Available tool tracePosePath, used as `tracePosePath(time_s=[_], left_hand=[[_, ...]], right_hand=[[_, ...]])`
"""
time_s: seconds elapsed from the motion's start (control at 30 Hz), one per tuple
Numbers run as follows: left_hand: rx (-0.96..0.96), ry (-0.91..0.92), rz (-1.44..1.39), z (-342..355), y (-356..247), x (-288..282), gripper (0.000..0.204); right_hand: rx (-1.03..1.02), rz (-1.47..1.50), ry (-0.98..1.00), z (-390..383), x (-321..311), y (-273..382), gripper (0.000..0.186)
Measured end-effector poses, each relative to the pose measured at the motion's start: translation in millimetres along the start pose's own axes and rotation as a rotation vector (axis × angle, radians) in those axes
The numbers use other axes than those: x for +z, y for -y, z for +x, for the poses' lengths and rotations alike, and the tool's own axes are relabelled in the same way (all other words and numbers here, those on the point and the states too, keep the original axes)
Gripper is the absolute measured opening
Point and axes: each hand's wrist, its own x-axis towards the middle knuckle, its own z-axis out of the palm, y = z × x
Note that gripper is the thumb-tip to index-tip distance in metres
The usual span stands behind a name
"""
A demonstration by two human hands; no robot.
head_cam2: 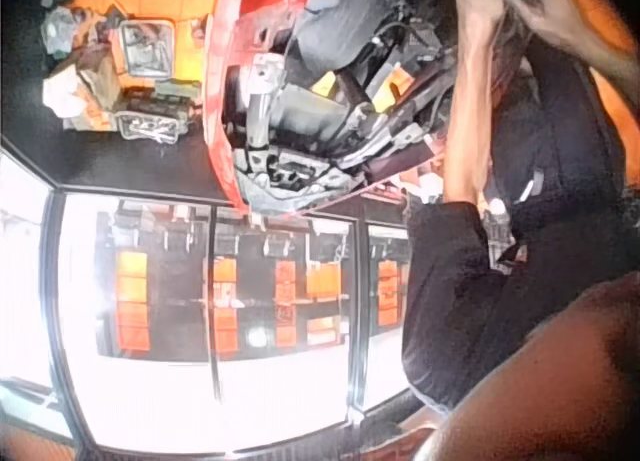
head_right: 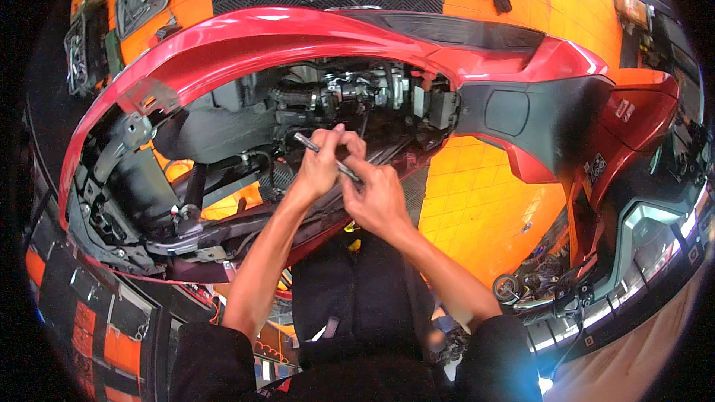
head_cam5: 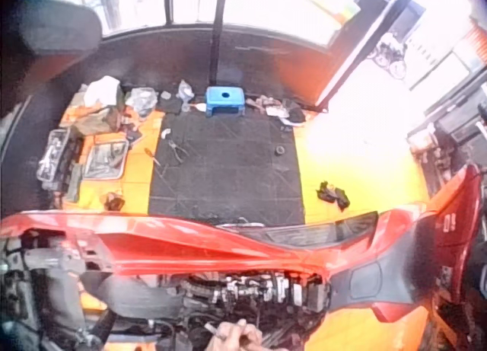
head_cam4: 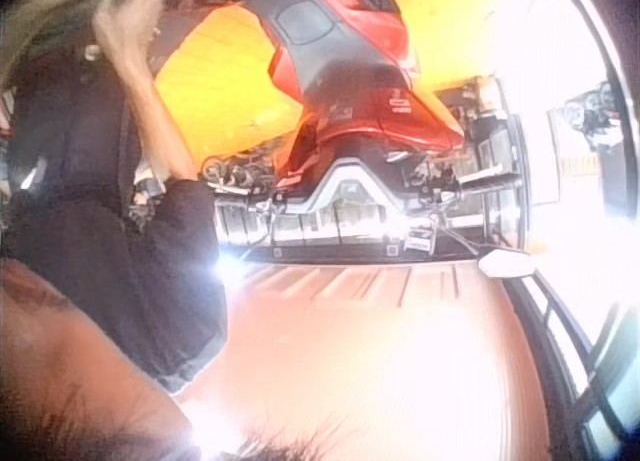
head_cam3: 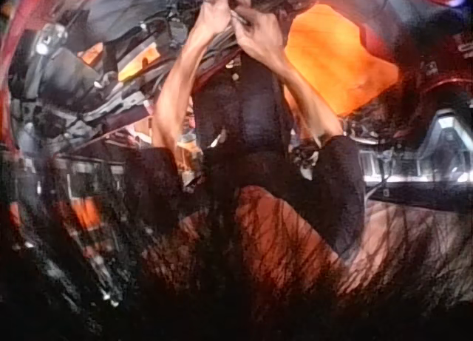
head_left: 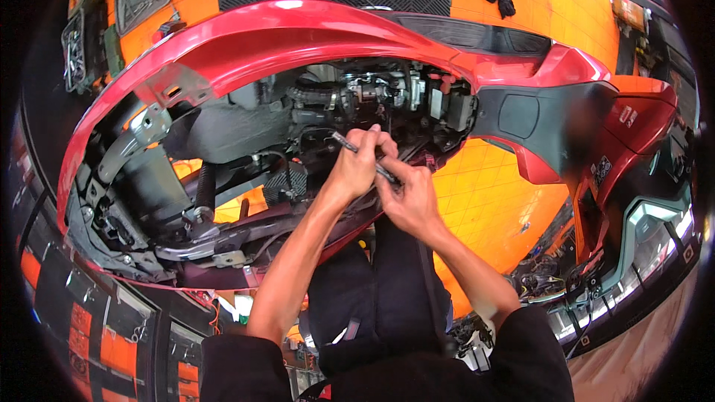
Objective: The person works on the engine of a red motorcycle with the front fairing removed. They use a T-handle wrench to tighten bolts on the engine assembly and manipulate various components and wires within the engine bay.
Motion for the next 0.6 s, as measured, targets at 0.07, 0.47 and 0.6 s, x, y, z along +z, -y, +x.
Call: tracePosePath(time_s=[0.07, 0.47, 0.6], left_hand=[[0.006, -0.028, 0.012, 1.7, -4.0, 1.4, 0.062], [0.625, 0.16, 1.211, -51.5, -51.9, 48.1, 0.03], [0.724, 0.369, 1.379, -55.5, -37.7, 84.1, 0.019]], right_hand=[[-0.027, -0.063, 0.032, 3.4, -4.0, 2.4, 0.012], [0.049, 0.469, -0.668, -139.0, -99.1, -52.3, 0.019], [0.421, 0.846, -0.686, -178.4, -68.2, -168.2, 0.027]])
